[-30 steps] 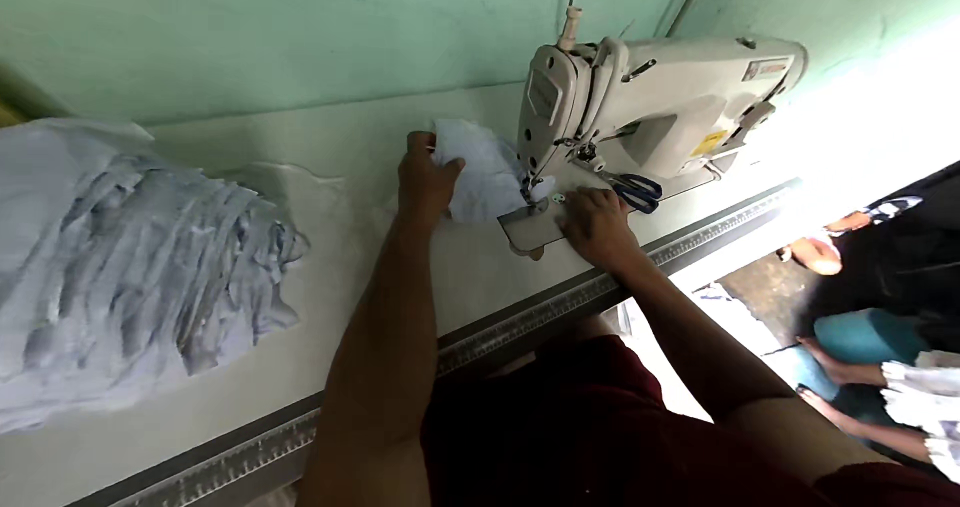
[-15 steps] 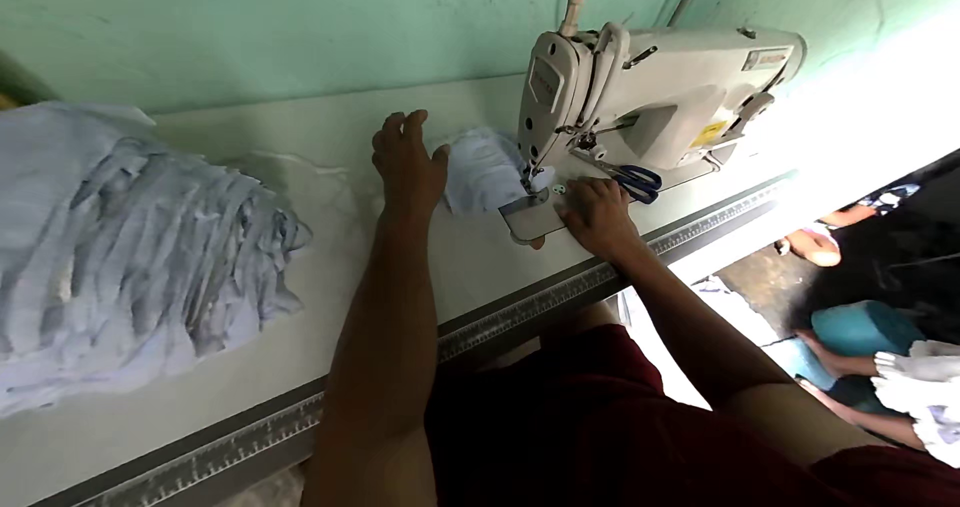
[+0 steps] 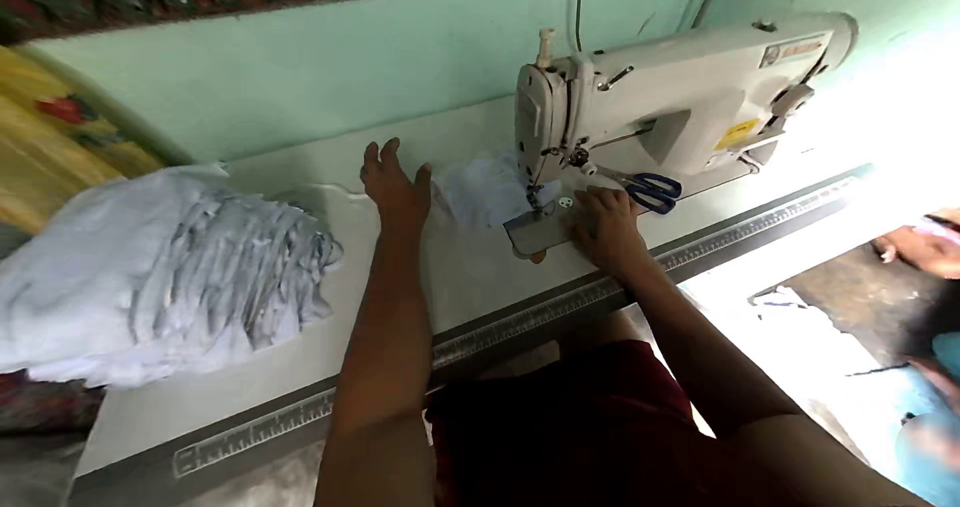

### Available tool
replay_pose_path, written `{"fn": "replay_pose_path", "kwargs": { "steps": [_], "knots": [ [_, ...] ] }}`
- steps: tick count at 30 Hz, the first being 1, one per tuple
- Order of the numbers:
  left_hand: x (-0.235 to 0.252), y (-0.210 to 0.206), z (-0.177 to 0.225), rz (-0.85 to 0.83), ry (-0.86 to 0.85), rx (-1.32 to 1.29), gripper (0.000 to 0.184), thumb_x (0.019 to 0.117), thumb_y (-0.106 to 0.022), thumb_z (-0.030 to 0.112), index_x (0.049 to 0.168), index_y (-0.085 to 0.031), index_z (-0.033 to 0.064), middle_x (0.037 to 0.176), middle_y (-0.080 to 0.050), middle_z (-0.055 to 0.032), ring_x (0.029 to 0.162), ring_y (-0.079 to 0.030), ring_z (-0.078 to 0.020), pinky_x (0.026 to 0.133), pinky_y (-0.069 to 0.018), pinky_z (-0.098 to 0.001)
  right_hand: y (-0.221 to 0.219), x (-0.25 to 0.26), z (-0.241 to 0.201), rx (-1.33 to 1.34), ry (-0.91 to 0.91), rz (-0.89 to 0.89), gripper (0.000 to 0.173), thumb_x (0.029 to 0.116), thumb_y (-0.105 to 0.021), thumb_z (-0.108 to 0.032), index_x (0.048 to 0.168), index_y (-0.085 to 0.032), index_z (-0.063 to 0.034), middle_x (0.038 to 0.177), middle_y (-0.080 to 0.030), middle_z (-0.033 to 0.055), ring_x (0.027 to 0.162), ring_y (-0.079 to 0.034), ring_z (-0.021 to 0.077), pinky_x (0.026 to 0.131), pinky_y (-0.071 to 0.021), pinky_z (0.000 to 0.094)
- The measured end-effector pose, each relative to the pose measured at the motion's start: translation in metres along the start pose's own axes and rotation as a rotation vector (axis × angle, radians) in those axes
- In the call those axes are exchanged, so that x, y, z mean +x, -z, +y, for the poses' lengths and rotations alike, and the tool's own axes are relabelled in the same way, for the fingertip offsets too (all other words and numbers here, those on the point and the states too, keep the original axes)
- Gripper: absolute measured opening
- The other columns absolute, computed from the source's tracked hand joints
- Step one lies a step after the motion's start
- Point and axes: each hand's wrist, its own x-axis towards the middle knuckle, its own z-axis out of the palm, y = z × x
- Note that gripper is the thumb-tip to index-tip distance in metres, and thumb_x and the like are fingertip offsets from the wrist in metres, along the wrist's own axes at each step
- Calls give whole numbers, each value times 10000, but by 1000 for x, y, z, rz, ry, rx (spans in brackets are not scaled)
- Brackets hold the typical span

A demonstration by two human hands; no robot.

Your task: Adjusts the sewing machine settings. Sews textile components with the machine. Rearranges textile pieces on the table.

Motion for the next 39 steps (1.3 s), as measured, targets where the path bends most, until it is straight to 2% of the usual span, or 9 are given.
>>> {"fn": "replay_pose_path", "kwargs": {
  "steps": [5, 9, 11, 15, 22, 26, 31, 35, 39],
  "knots": [
    [-8, 12, 32, 103, -83, -75, 453, 1002, -624, 238, 1405, -583, 37, 1541, -417, -305, 1467, -316, -492, 1184, -258, -607, 4, -2, 3, 117, 2, -6, 446, 999, -630, -264, 1373, -615, -21, 1417, -559, 251, 1354, -460, 486, 1102, -335, 682],
    [-42, 17, 84, 59, -158, -140, 285, 1000, -634, 235, 1206, -699, 48, 1303, -609, -216, 1231, -540, -347, 1000, -454, -482, 6, -4, 7, 196, 39, 7, 431, 988, -638, -233, 1367, -622, -29, 1396, -569, 257, 1341, -467, 493, 1096, -330, 697],
    [-68, 7, 107, 4, -186, -136, 244, 964, -686, 215, 1133, -730, 45, 1201, -655, -198, 1150, -585, -326, 934, -486, -473, 6, -6, 8, 231, 62, 16, 432, 995, -635, -239, 1371, -619, -27, 1391, -572, 262, 1347, -467, 493, 1112, -313, 700],
    [-95, -28, 139, 33, -239, -7, 329, 887, -786, 290, 1145, -753, 89, 1075, -666, -175, 1041, -599, -355, 939, -426, -557, 6, -8, 10, 279, 76, 19, 428, 1003, -625, -265, 1368, -625, -41, 1405, -568, 240, 1354, -463, 479, 1127, -308, 691],
    [-91, -69, 147, 336, -366, 67, 240, 918, -751, 251, 1098, -775, 93, 925, -671, -125, 870, -610, -264, 877, -412, -480, 4, -10, 13, 279, 132, 69, 408, 988, -628, -257, 1324, -649, -28, 1380, -583, 253, 1325, -491, 483, 1099, -327, 690],
    [-91, -69, 145, 229, -359, 29, 151, 964, -690, 198, 1016, -775, 85, 930, -683, -119, 897, -624, -251, 868, -454, -436, 3, -10, 13, 285, 141, 87, 386, 989, -627, -275, 1293, -670, -40, 1354, -605, 242, 1312, -507, 474, 1091, -347, 680],
    [-112, -44, 139, 83, -323, -162, 197, 1016, -618, 190, 1082, -694, 21, 1140, -609, -145, 1030, -597, -184, 871, -518, -315, 4, -10, 14, 333, 149, 76, 396, 980, -631, -268, 1286, -671, -19, 1371, -593, 262, 1325, -496, 496, 1093, -338, 706],
    [-105, -27, 132, 172, -336, -166, 299, 1004, -643, 212, 1260, -667, 59, 1258, -555, -125, 994, -583, -127, 817, -510, -255, 8, -7, 14, 488, 153, 58, 394, 987, -643, -276, 1310, -670, -51, 1363, -605, 228, 1312, -510, 465, 1060, -392, 673],
    [-78, -20, 134, 246, -511, -54, 254, 992, -672, 186, 1212, -707, 62, 1212, -551, -111, 1057, -567, -128, 863, -501, -231, 23, 7, 20, 631, 232, 213, 321, 973, -645, -226, 1226, -701, -34, 1255, -647, 228, 1216, -573, 452, 1011, -464, 628]
  ]
}}
